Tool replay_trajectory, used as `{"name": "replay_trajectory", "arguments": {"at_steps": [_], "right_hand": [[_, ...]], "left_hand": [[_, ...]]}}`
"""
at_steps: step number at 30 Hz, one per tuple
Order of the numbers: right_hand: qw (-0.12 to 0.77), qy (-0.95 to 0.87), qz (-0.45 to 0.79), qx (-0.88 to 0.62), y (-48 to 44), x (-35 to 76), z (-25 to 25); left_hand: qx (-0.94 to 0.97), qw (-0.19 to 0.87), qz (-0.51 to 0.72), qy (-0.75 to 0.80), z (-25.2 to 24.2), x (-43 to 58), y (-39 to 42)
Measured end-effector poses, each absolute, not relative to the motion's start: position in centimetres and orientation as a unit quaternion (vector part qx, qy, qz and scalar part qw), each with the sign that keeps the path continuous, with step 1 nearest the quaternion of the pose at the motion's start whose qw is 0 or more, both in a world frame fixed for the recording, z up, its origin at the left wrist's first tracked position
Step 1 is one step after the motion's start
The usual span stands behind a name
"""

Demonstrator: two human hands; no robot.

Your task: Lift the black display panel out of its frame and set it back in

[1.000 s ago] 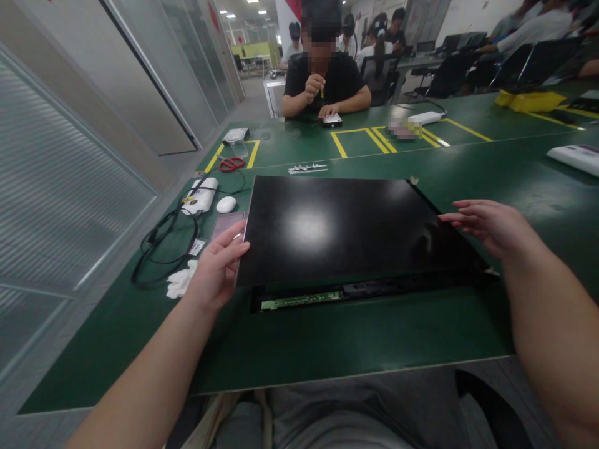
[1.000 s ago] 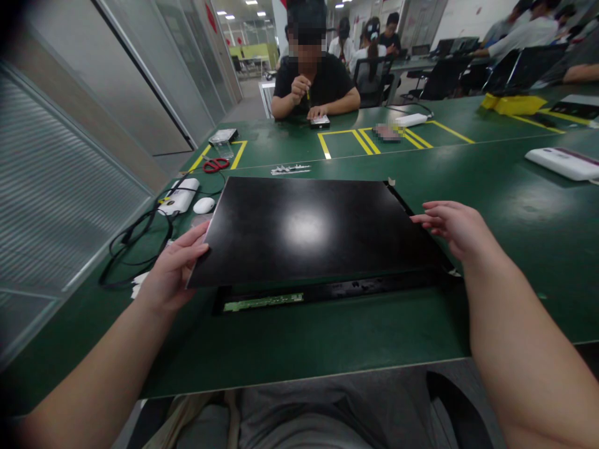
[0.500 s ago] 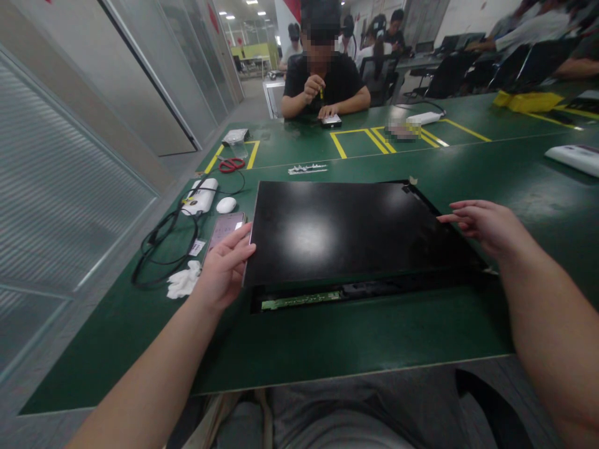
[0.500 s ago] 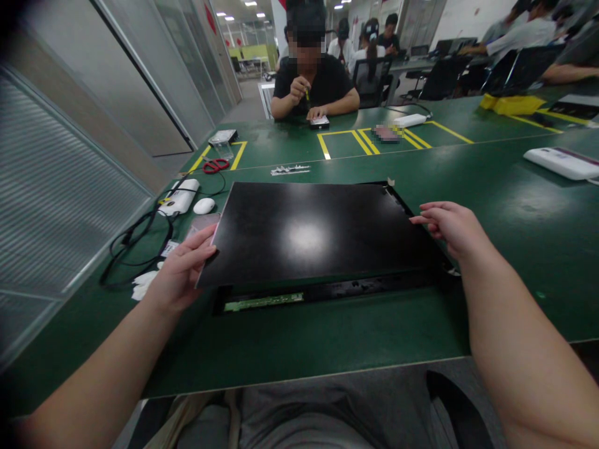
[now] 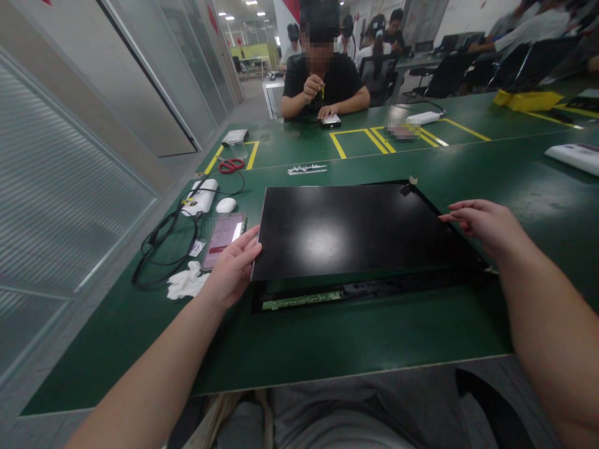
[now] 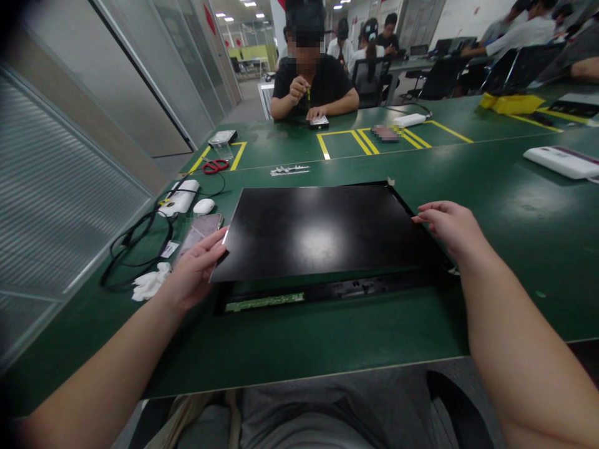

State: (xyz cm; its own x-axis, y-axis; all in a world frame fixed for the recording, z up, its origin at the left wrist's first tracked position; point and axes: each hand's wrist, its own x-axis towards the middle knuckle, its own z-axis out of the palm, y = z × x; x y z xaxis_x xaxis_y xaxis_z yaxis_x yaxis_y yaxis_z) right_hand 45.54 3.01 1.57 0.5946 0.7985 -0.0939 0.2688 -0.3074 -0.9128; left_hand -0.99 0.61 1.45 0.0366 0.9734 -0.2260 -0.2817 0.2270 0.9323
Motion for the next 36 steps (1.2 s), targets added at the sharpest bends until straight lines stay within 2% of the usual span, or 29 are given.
{"name": "replay_trajectory", "arguments": {"at_steps": [11, 21, 28, 36], "right_hand": [[0.357, -0.403, 0.179, -0.824, 3.2, 46.4, 0.7], [0.384, -0.393, 0.186, -0.815, 2.7, 45.4, 1.5], [0.345, -0.423, 0.146, -0.825, 3.4, 47.0, 0.2], [0.344, -0.436, 0.161, -0.816, 3.3, 47.0, 0.1]], "left_hand": [[0.384, 0.627, 0.492, 0.467, 1.4, -0.9, 0.6], [0.376, 0.627, 0.5, 0.463, 1.8, -0.6, 0.4], [0.392, 0.624, 0.485, 0.47, 1.4, -0.9, 0.4], [0.39, 0.618, 0.489, 0.477, 1.1, -0.9, 0.6]]}}
